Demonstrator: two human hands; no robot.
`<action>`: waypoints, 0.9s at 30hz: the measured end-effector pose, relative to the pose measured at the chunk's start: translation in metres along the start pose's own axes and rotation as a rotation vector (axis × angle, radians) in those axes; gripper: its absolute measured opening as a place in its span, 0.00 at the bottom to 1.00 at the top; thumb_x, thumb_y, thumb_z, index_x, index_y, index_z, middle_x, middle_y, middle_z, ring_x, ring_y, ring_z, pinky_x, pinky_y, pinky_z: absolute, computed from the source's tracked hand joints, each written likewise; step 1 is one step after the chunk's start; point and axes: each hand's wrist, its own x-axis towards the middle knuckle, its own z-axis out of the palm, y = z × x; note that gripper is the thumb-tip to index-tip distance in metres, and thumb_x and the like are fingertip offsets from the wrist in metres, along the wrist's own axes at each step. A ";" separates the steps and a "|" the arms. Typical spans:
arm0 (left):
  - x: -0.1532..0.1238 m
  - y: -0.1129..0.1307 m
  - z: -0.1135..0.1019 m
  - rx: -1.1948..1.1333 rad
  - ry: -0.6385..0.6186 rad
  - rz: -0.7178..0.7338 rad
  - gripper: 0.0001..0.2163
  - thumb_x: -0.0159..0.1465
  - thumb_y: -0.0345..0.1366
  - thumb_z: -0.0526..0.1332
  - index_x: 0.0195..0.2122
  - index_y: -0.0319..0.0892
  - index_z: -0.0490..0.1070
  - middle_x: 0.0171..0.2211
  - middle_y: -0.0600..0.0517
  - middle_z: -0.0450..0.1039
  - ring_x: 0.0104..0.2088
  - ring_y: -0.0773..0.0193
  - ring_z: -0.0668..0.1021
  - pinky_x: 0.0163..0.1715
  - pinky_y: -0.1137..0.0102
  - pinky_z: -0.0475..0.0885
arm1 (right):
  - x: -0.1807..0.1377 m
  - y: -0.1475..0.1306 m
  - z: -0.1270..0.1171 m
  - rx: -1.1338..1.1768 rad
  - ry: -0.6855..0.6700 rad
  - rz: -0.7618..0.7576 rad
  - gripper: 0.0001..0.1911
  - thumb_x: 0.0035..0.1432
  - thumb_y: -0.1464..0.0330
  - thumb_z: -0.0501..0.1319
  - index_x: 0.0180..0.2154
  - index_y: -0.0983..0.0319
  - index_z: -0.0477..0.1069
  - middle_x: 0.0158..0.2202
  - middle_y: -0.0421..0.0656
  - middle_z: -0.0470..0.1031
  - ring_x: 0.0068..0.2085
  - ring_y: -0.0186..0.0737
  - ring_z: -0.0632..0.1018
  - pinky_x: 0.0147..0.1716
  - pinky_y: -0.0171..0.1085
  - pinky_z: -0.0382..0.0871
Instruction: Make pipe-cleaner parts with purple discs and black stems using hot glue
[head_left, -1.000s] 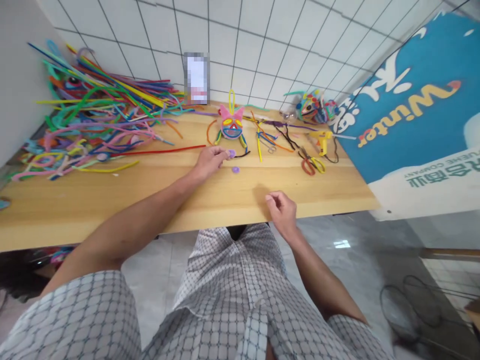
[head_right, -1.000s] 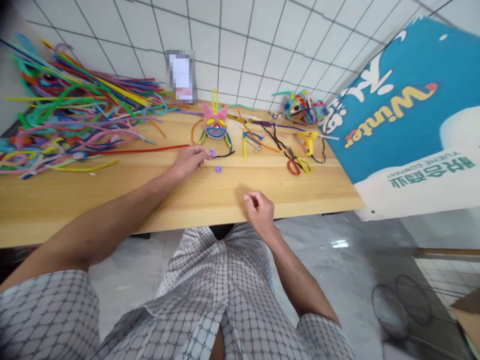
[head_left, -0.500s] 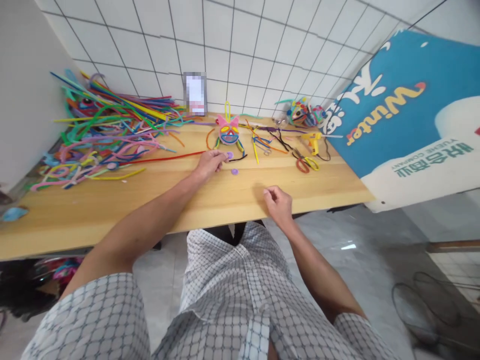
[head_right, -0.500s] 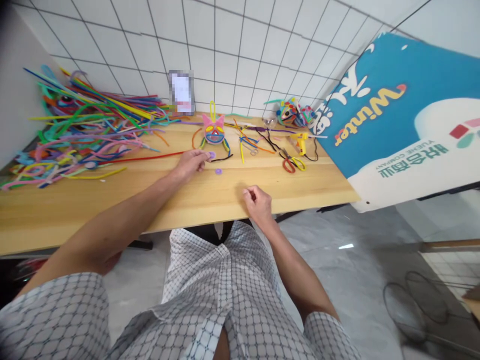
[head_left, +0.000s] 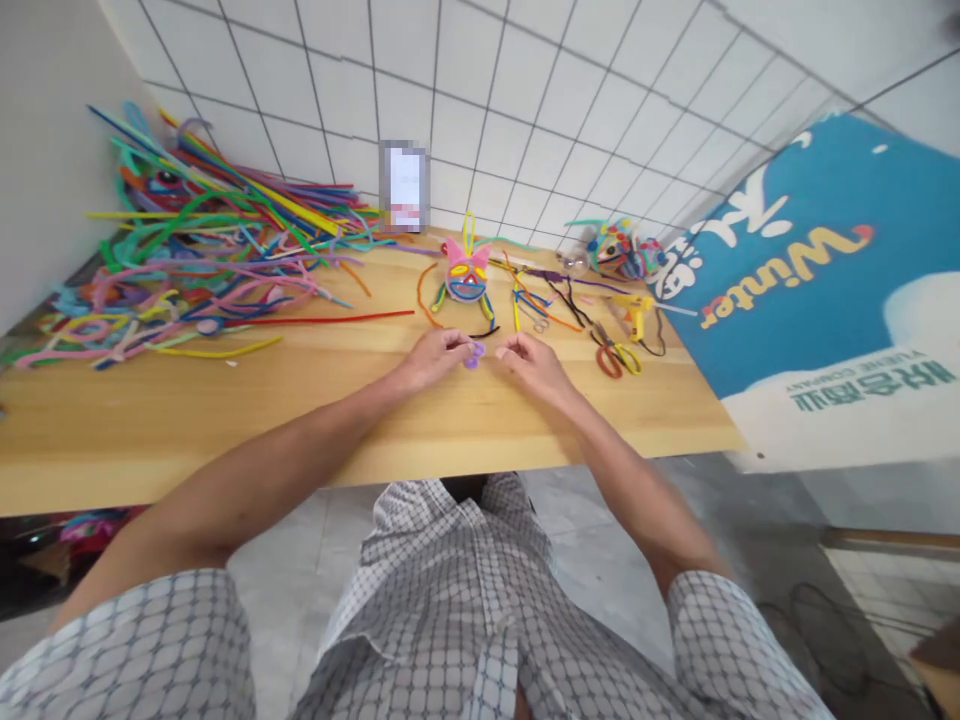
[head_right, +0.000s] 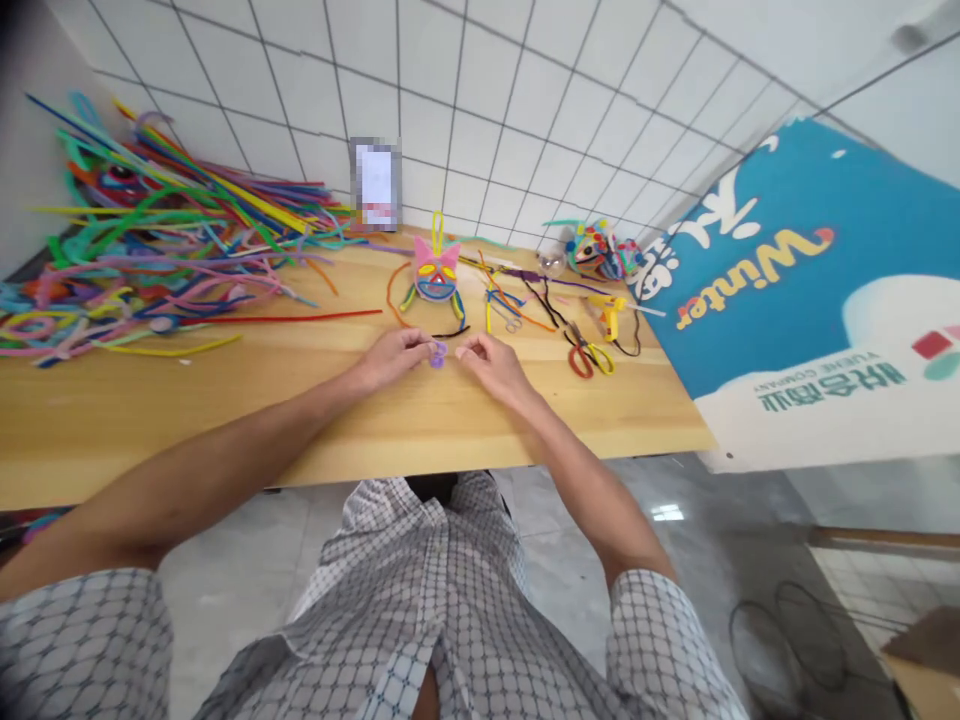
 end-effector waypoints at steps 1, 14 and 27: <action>-0.001 -0.002 0.000 0.026 -0.032 0.034 0.09 0.60 0.40 0.67 0.29 0.40 0.80 0.25 0.53 0.77 0.27 0.67 0.73 0.30 0.73 0.65 | 0.011 0.000 -0.001 -0.002 -0.057 -0.007 0.13 0.61 0.57 0.63 0.36 0.60 0.75 0.31 0.39 0.77 0.32 0.37 0.73 0.35 0.37 0.65; -0.008 -0.002 0.002 0.133 -0.055 0.031 0.12 0.64 0.44 0.67 0.32 0.40 0.79 0.26 0.56 0.74 0.27 0.67 0.70 0.29 0.71 0.62 | 0.040 0.009 0.005 0.033 -0.263 -0.129 0.08 0.62 0.64 0.62 0.32 0.59 0.75 0.28 0.38 0.76 0.29 0.35 0.71 0.31 0.36 0.62; -0.009 0.003 0.001 0.148 -0.095 -0.044 0.13 0.65 0.44 0.66 0.31 0.40 0.80 0.26 0.55 0.74 0.28 0.66 0.71 0.29 0.71 0.63 | 0.025 0.014 0.021 -0.048 -0.130 -0.272 0.09 0.66 0.64 0.59 0.32 0.57 0.69 0.26 0.37 0.70 0.27 0.36 0.66 0.31 0.39 0.61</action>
